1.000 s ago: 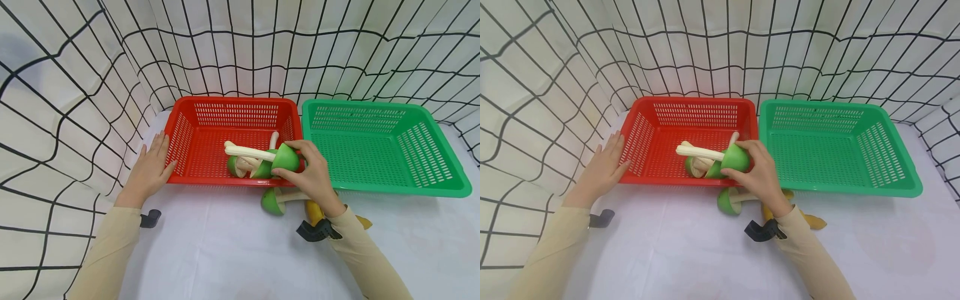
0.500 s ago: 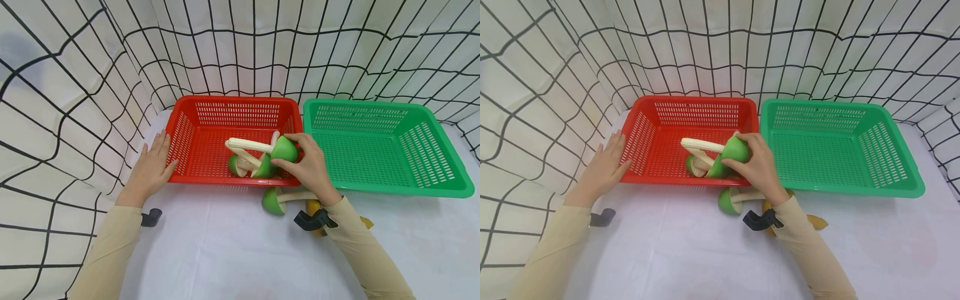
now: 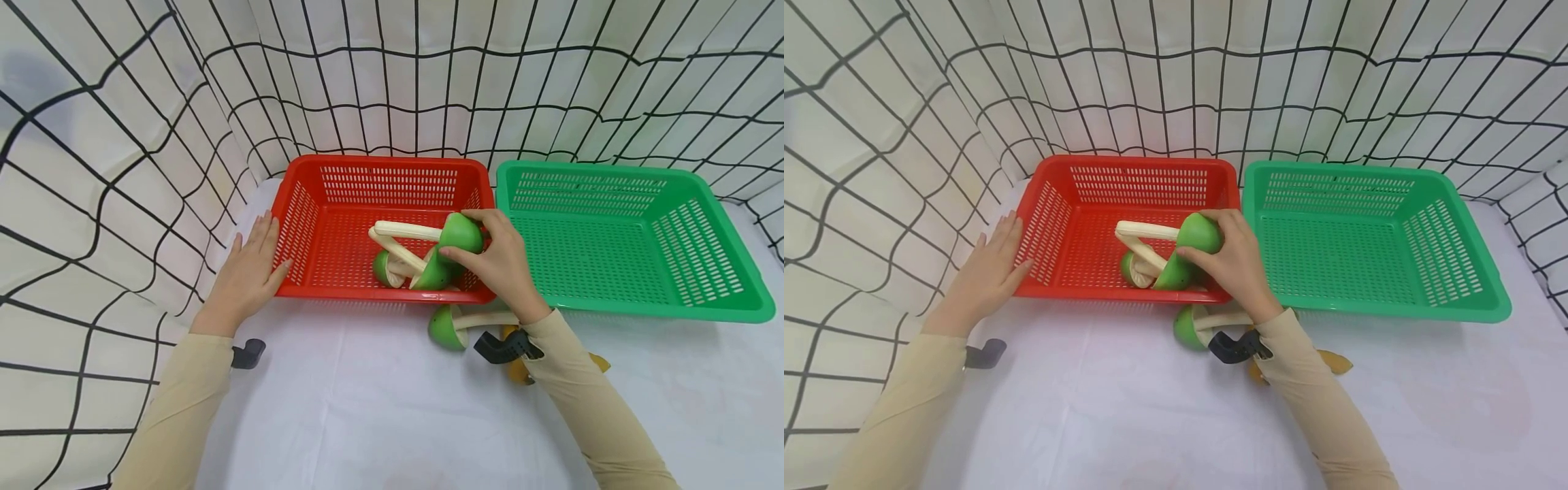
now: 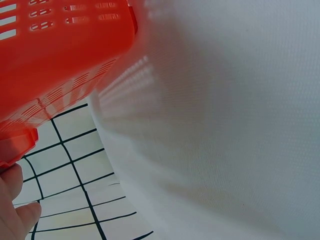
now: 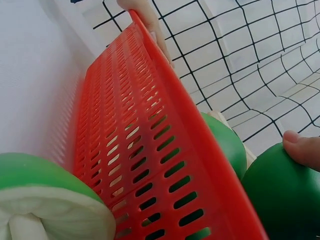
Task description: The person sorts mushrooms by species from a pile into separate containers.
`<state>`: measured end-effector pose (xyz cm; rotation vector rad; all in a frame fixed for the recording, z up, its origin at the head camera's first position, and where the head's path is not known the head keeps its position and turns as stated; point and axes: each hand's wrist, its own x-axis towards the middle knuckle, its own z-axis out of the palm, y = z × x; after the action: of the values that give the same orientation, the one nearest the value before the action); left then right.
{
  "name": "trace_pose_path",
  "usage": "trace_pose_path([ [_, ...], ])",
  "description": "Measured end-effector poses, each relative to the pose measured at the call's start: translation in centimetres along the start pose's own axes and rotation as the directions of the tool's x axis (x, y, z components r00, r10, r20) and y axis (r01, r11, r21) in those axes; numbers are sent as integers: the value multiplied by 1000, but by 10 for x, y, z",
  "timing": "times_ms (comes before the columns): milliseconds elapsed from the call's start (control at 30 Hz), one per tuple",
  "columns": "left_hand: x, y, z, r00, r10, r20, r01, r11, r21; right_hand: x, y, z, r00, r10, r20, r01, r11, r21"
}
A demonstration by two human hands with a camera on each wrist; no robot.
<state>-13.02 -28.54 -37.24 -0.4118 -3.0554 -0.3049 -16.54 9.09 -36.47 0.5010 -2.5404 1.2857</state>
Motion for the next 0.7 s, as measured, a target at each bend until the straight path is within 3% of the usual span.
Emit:
trace_pose_path([
  [433,0,-2,1,1000,-7,3,7,1000,11,8,1,2,999,22,-24,-22,999,33],
  [700,0,-2,1,1000,-6,2,6,1000,10,17,2,5,999,25,-30,-25,1000,-10],
])
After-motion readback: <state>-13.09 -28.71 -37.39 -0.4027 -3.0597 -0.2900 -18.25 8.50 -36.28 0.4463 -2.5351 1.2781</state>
